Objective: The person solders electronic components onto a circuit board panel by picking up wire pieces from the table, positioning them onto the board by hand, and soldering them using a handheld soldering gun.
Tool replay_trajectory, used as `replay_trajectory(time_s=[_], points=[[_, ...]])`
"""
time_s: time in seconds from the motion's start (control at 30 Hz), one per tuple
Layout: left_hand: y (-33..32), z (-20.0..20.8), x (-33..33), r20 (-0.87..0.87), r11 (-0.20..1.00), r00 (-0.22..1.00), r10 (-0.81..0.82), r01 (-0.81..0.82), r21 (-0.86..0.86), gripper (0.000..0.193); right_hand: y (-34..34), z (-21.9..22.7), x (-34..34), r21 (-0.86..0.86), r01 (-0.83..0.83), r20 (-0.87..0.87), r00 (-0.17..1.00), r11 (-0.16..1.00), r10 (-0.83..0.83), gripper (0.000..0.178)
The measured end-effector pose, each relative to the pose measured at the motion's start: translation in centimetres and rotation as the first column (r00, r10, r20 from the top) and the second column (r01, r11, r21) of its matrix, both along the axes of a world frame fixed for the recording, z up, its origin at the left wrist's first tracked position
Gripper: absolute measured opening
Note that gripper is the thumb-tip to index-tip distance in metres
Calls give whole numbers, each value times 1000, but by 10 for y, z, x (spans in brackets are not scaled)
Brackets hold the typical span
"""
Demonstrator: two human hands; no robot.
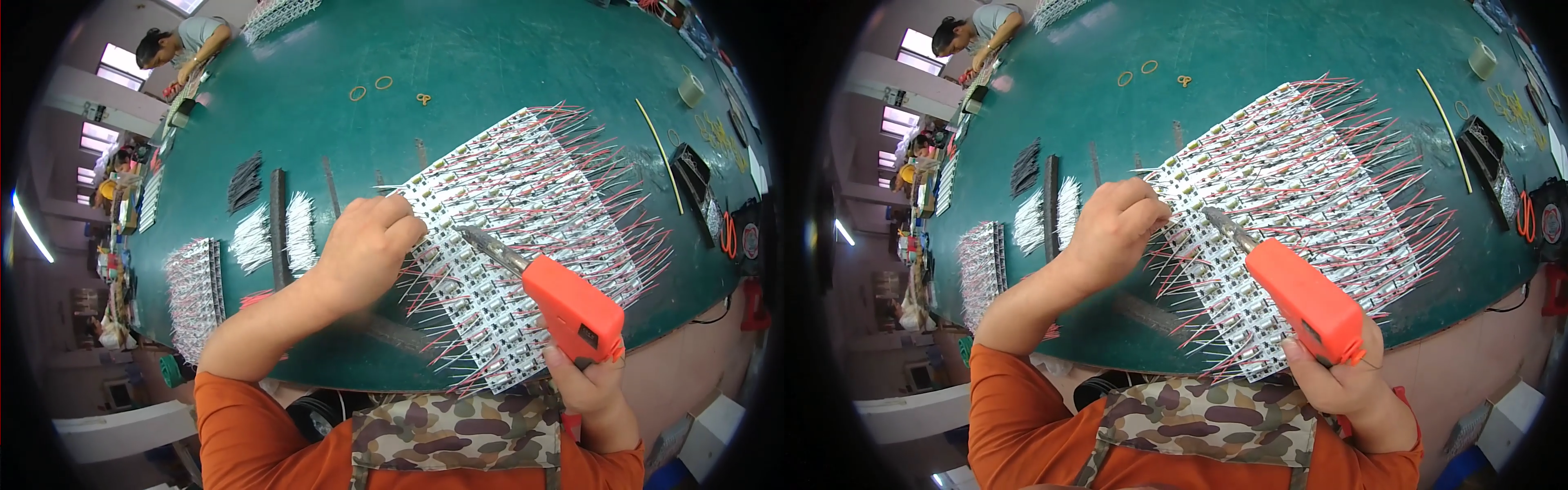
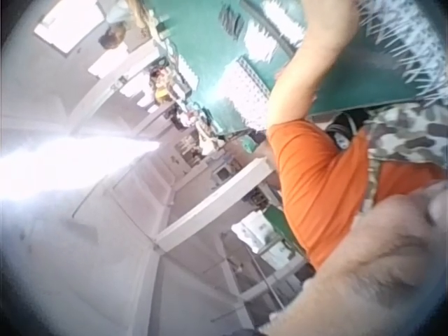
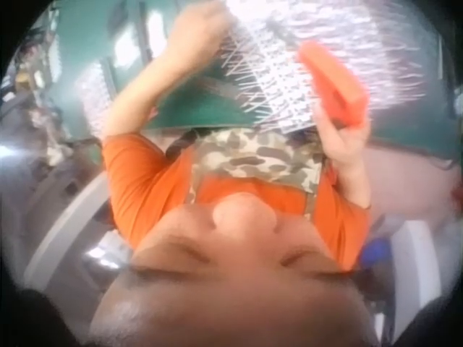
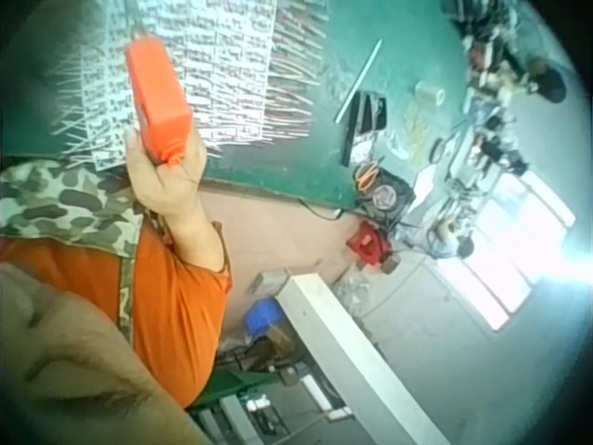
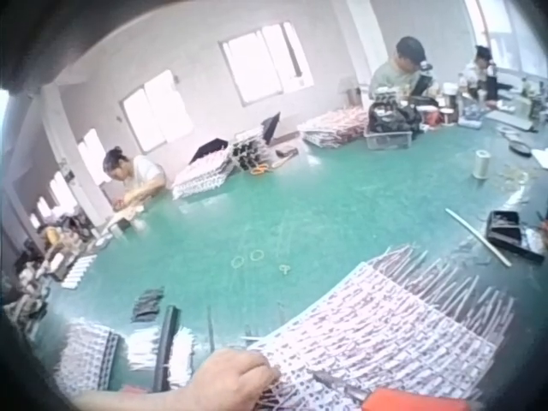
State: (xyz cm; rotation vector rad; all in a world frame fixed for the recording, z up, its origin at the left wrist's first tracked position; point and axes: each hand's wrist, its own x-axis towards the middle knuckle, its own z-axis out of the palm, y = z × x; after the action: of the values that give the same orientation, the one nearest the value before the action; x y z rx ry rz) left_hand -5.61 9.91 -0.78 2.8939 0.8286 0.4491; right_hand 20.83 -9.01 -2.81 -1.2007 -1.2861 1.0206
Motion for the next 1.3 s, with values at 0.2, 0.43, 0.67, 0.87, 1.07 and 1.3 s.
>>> replay_trajectory(time_s=[0.2, 0.43, 0.67, 0.87, 1.07, 1.3], points=[[-4, -2, -1, -69, 995, 997, -34, 40, 92, 15, -2, 2, 5, 11, -53, 119, 992, 999, 52, 43], [-6, -4, 2, -126, 976, 986, -109, 130, 175, 20, -1, -3, -1, 50, 38, 132, 990, 998, -44, 36], [-5, -4, -1, -142, 989, 985, -95, 110, 96, 21, 2, -4, -1, 40, 30, 139, 990, 999, -35, 37], [-4, -2, -2, -66, 997, 995, -69, 71, 37, 24, 3, 0, 2, -8, -19, 107, 994, 1000, 20, 40], [-9, 10, 6, 149, 982, 986, 68, -40, -185, 9, 2, 10, 2, -23, -42, -12, 999, 999, 42, 42], [-26, 33, 25, 108, 17, 883, 456, 113, -993, 14, 31, 13, -7, 10, -43, -418, 908, 999, 43, 43]])
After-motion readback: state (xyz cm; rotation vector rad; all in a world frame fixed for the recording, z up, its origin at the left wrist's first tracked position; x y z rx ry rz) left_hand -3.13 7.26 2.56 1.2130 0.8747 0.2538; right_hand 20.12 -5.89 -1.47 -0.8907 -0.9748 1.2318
